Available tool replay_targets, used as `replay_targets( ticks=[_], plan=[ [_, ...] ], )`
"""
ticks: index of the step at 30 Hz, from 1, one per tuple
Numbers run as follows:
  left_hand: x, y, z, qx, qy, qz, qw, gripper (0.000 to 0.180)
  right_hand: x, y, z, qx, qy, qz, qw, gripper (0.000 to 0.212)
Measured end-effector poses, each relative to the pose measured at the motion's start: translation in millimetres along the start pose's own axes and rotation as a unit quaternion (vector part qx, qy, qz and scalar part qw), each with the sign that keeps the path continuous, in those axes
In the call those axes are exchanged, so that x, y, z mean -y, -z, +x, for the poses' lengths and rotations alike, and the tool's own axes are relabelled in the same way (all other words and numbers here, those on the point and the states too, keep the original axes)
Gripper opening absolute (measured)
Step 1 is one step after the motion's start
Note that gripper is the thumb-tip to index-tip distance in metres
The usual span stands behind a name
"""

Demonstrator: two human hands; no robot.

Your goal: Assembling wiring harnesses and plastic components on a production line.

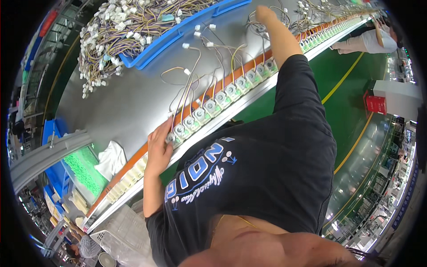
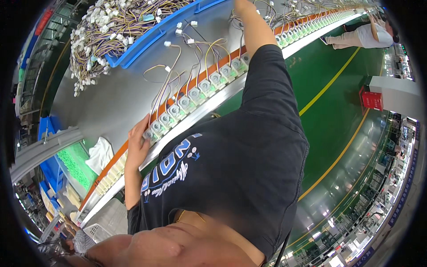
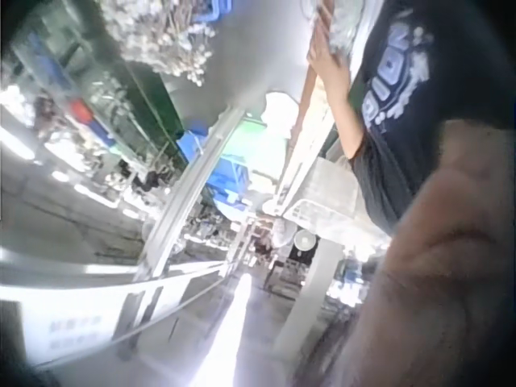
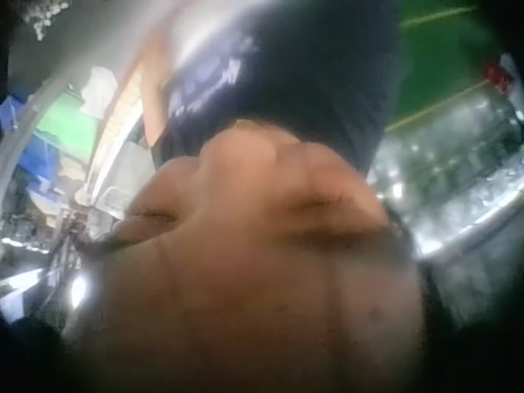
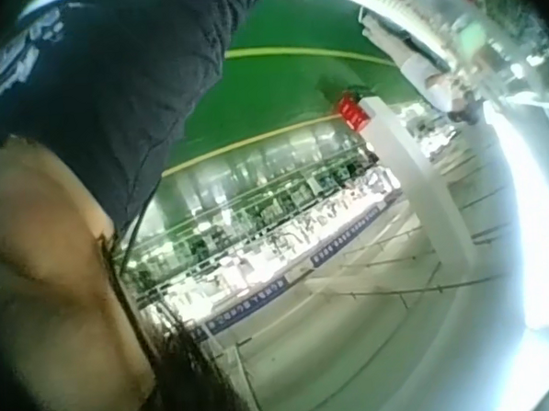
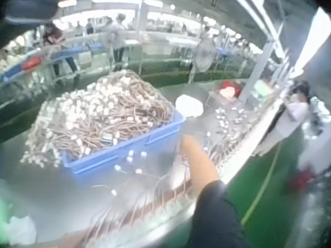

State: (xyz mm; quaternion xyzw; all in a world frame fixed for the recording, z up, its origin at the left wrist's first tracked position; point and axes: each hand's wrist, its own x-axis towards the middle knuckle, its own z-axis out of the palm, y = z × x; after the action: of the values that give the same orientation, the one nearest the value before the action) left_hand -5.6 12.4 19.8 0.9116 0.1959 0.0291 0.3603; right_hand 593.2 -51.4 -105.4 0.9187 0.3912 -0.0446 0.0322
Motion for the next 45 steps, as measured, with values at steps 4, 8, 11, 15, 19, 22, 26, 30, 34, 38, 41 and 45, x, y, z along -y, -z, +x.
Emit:
replay_targets(
  ticks=[4, 8, 11, 15, 19, 22, 26, 30, 34, 38, 41, 45],
  plan=[
    [15.9, -1.9, 2.0, 0.007, 0.077, -0.126, 0.989, 0.053, 17.5, 6.2, -53.5, 0.089, 0.020, -0.047, 0.995, 0.026],
    [13.8, 1.7, 17.5, 0.026, 0.108, -0.185, 0.976, 0.046, 24.3, -34.2, -36.4, 0.089, 0.016, -0.035, 0.995, 0.032],
    [4.2, 11.1, 21.0, 0.009, 0.139, -0.230, 0.963, 0.043, 53.0, 34.5, -48.8, 0.068, 0.002, 0.064, 0.996, 0.033],
    [11.0, 17.7, 26.7, -0.022, 0.099, -0.180, 0.979, 0.042, 91.1, 84.3, -49.6, -0.222, 0.027, 0.179, 0.958, 0.039],
    [-4.1, 21.3, 43.0, -0.097, 0.107, -0.238, 0.960, 0.043, 212.0, 150.6, -156.5, -0.036, 0.245, 0.372, 0.894, 0.053],
    [-17.8, 23.9, 64.1, -0.163, 0.114, -0.320, 0.926, 0.040, 281.6, 140.7, -225.0, 0.040, 0.435, 0.332, 0.836, 0.053],
    [15.4, 9.3, 66.4, -0.200, 0.121, -0.444, 0.865, 0.027, 316.1, 117.8, -256.3, 0.016, 0.484, 0.422, 0.766, 0.039],
    [16.8, 11.3, 43.9, -0.223, 0.133, -0.476, 0.840, 0.021, 332.7, 99.6, -250.2, 0.023, 0.528, 0.453, 0.718, 0.035],
    [21.4, 5.8, 27.0, -0.243, 0.118, -0.470, 0.841, 0.019, 340.3, 102.8, -254.7, 0.237, 0.402, 0.517, 0.718, 0.028],
    [30.3, 3.9, 13.6, -0.243, 0.119, -0.365, 0.891, 0.016, 349.6, 89.8, -255.1, 0.392, 0.391, 0.451, 0.700, 0.020],
    [22.4, 1.1, 4.6, -0.261, 0.095, -0.291, 0.916, 0.017, 352.0, 92.5, -265.4, 0.341, 0.372, 0.482, 0.716, 0.017],
    [16.8, 7.0, -6.4, -0.234, 0.115, -0.152, 0.953, 0.023, 356.9, 87.1, -277.1, 0.261, 0.359, 0.485, 0.754, 0.013]
  ],
)
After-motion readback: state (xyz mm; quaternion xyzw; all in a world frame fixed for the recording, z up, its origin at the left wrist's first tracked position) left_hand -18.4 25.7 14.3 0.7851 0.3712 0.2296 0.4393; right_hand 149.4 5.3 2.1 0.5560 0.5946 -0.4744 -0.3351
